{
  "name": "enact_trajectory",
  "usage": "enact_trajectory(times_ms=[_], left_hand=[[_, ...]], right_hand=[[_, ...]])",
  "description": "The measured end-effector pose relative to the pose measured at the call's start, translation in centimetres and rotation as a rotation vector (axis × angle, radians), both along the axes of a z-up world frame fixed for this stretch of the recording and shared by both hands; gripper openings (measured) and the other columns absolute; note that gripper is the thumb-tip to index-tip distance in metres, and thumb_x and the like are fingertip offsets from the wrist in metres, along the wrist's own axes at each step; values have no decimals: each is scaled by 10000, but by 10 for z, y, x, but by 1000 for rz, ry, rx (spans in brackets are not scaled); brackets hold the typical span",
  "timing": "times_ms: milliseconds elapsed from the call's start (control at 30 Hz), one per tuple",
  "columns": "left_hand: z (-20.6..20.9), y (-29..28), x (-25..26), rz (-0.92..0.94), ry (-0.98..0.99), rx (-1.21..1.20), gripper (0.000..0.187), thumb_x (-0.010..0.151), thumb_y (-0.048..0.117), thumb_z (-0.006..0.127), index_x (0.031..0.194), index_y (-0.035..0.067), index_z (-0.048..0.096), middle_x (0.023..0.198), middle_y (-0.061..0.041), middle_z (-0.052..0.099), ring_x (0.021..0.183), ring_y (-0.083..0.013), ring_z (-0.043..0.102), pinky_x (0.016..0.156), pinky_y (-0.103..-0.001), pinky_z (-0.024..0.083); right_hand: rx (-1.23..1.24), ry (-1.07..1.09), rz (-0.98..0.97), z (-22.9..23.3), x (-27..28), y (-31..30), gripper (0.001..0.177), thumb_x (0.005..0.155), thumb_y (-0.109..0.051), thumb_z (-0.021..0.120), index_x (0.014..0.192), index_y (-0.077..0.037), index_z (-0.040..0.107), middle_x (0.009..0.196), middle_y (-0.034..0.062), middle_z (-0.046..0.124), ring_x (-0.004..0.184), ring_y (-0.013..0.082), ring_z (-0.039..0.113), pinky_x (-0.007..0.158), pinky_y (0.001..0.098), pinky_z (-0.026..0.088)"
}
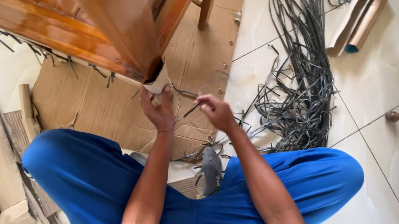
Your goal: Protecting wooden chair legs by wrapping them in cardboard and securing them with plastic ties.
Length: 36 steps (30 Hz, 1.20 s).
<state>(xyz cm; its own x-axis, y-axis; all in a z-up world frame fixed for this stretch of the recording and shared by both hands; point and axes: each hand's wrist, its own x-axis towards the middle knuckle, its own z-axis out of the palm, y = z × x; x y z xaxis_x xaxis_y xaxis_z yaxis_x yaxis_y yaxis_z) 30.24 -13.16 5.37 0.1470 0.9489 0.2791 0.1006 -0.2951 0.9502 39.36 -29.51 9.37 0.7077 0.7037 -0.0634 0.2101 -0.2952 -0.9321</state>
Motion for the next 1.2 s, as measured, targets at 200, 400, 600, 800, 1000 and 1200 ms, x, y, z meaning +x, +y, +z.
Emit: enact_trajectory(times_ms=[200, 400, 600, 800, 1000, 1200], left_hand=[[4, 6, -8, -71, -15, 27, 763, 798, 237, 925, 1459, 86, 572, 1322, -126, 645, 1181, -265, 606, 934, -371, 505], [38, 11, -17, -162, -85, 128, 658, 800, 146, 919, 1388, 43, 641, 1210, -189, 691, 1125, -357, 667, 965, -447, 515], [59, 16, -17, -271, -151, 96, 567, 856, 128, 875, 1363, 20, 646, 1186, -223, 702, 1143, -411, 674, 980, -499, 517], [64, 28, -29, -439, -134, 75, 536, 914, 116, 819, 1403, 31, 618, 1226, -202, 711, 1172, -381, 674, 991, -488, 527], [47, 43, -36, -554, -51, 106, 517, 925, 97, 789, 1398, 4, 602, 1201, -259, 698, 1149, -451, 662, 962, -542, 523], [41, 53, -38, -670, -35, 71, 635, 985, 190, 711, 1541, 17, 457, 1442, -271, 569, 1357, -456, 513, 1140, -562, 395]], right_hand=[[-177, -259, 296, -22, -32, 14, 76, 909, -244, 710, 970, -203, 727, 793, 45, 776, 833, 306, 761, 761, 457, 579], [17, -136, -124, 7, -11, 49, 36, 955, -219, 737, 979, -199, 755, 1035, 29, 765, 950, 238, 730, 836, 333, 583], [151, 127, -395, 68, -1, 86, 170, 1010, -250, 708, 1029, -82, 708, 649, 62, 691, 607, 133, 722, 532, 227, 589], [263, -182, -266, 94, -18, 115, 67, 987, -66, 705, 974, -74, 770, 693, 101, 713, 512, 122, 647, 493, 257, 525], [353, -356, -48, 88, -30, 111, 399, 919, -112, 703, 1303, -11, 661, 1133, 191, 555, 664, 206, 575, 557, 353, 495], [247, -231, 116, 114, -21, 117, 556, 875, -330, 881, 1283, -54, 621, 1028, 96, 490, 829, 232, 558, 643, 349, 454]])
